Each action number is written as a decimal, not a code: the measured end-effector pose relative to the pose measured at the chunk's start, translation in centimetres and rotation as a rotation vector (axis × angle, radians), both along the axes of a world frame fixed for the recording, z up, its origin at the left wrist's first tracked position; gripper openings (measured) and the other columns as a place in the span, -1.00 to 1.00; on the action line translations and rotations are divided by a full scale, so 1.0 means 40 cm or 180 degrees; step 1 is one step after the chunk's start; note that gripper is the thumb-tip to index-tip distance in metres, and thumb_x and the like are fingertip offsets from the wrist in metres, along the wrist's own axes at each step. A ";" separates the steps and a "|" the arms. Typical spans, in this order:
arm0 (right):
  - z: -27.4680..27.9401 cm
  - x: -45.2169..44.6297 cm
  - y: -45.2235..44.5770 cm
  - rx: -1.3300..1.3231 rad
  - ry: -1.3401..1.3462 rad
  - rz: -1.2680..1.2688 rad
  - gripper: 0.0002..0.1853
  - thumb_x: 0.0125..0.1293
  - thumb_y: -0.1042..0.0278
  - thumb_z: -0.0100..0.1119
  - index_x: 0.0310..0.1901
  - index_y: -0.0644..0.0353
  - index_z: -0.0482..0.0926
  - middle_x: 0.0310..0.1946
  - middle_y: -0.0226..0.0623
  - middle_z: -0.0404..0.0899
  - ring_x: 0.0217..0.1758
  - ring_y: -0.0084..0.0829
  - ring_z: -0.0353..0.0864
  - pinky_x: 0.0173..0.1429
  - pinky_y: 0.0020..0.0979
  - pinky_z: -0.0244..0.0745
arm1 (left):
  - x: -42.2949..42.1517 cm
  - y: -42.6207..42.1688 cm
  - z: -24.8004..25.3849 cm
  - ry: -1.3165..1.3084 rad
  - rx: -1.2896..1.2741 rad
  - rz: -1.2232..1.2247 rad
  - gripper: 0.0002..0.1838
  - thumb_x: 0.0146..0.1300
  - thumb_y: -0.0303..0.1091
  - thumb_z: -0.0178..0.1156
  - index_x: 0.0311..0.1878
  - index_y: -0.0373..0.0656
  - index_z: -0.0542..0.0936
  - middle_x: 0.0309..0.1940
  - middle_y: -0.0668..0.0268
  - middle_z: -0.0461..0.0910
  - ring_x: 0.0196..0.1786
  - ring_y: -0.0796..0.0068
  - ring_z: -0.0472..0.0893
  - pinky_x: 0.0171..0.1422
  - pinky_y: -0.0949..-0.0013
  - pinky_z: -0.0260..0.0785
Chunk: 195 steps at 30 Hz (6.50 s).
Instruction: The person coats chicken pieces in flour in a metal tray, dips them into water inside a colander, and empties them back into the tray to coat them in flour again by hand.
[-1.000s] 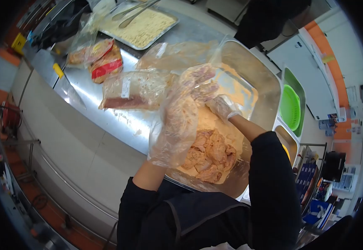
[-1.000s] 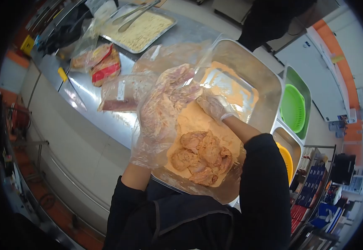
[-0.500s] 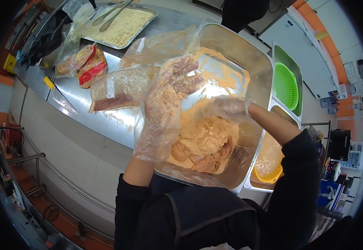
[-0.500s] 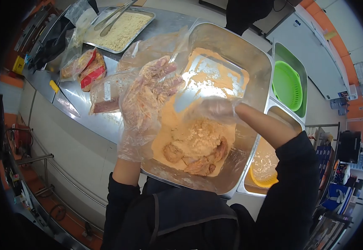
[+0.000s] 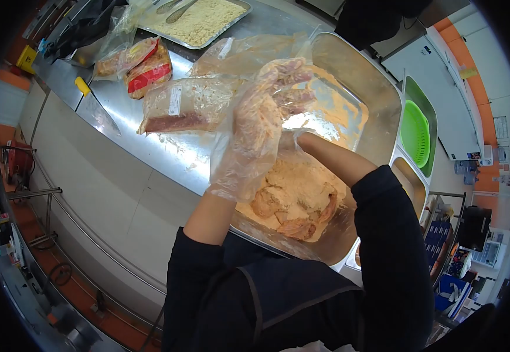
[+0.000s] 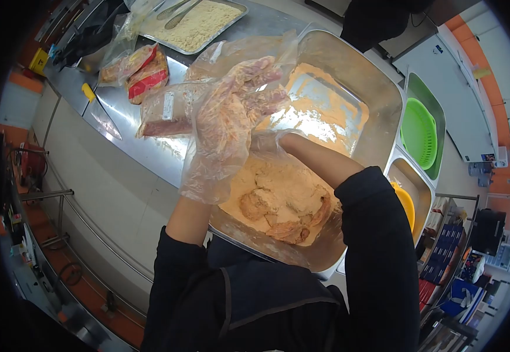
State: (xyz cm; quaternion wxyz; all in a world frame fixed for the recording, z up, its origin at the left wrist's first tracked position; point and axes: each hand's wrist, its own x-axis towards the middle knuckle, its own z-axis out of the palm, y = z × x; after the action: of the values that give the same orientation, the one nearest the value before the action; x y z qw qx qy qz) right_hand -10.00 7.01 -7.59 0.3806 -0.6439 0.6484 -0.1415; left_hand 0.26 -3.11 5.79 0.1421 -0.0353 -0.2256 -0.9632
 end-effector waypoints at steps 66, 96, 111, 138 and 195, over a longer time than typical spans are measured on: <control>0.332 0.236 0.410 0.1289 -0.0948 -0.3105 -0.58 0.27 -0.02 -0.08 -0.03 0.09 0.53 -0.02 -0.25 0.55 0.01 -0.27 0.49 0.12 -0.31 0.33 | -0.063 0.092 -0.210 -0.0562 -0.6447 0.0037 -0.50 0.20 0.11 0.06 -0.41 -0.23 0.55 -0.55 0.13 0.55 -0.46 0.23 0.56 -0.34 0.23 0.38; 0.142 0.197 0.358 0.1760 -0.0113 -0.2353 -0.60 0.26 0.09 -0.05 0.07 0.06 0.49 0.06 -0.25 0.49 0.03 -0.33 0.48 0.04 -0.32 0.40 | -0.055 0.076 -0.162 -0.0966 -0.6590 -0.0557 -0.54 0.13 0.09 0.13 -0.37 -0.22 0.57 -0.40 0.11 0.56 -0.29 0.11 0.55 -0.19 0.19 0.37; 0.295 0.439 0.416 0.1367 -0.0768 -0.5559 -0.54 0.22 0.14 -0.08 0.07 0.25 0.39 -0.10 0.06 0.52 0.02 -0.03 0.50 0.06 -0.22 0.37 | -0.045 0.097 -0.189 -0.1816 -0.7221 -0.2255 -0.35 0.19 0.26 -0.08 -0.09 -0.20 0.60 -0.09 -0.01 0.56 0.01 0.02 0.54 0.11 0.20 0.35; -0.048 0.340 0.361 0.2021 0.0462 -0.5166 -0.68 0.36 0.20 -0.31 -0.32 0.15 0.47 -0.47 -0.16 0.49 -0.36 -0.33 0.53 -0.30 -0.40 0.41 | 0.024 0.115 -0.185 -0.2683 -0.5589 -0.2304 -0.60 0.12 -0.04 0.12 -0.15 -0.18 0.61 -0.28 0.18 0.62 -0.16 0.33 0.59 -0.11 0.37 0.38; 0.315 0.377 0.427 0.2183 0.1012 -0.2113 -0.63 0.28 0.22 -0.09 0.06 0.18 0.45 0.05 -0.18 0.48 0.12 -0.19 0.44 0.11 -0.28 0.36 | 0.067 0.007 -0.166 0.0040 -0.8155 -0.2656 -0.53 0.38 -0.13 -0.20 0.19 -0.29 0.32 -0.30 0.02 0.54 -0.21 0.01 0.56 0.00 0.15 0.38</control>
State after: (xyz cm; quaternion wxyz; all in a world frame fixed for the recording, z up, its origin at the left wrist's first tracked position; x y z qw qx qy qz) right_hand 5.08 24.09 5.00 0.4013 -0.2544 0.8774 0.0661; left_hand 2.95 -2.83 -0.85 -0.2910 -0.2121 -0.9317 -0.0471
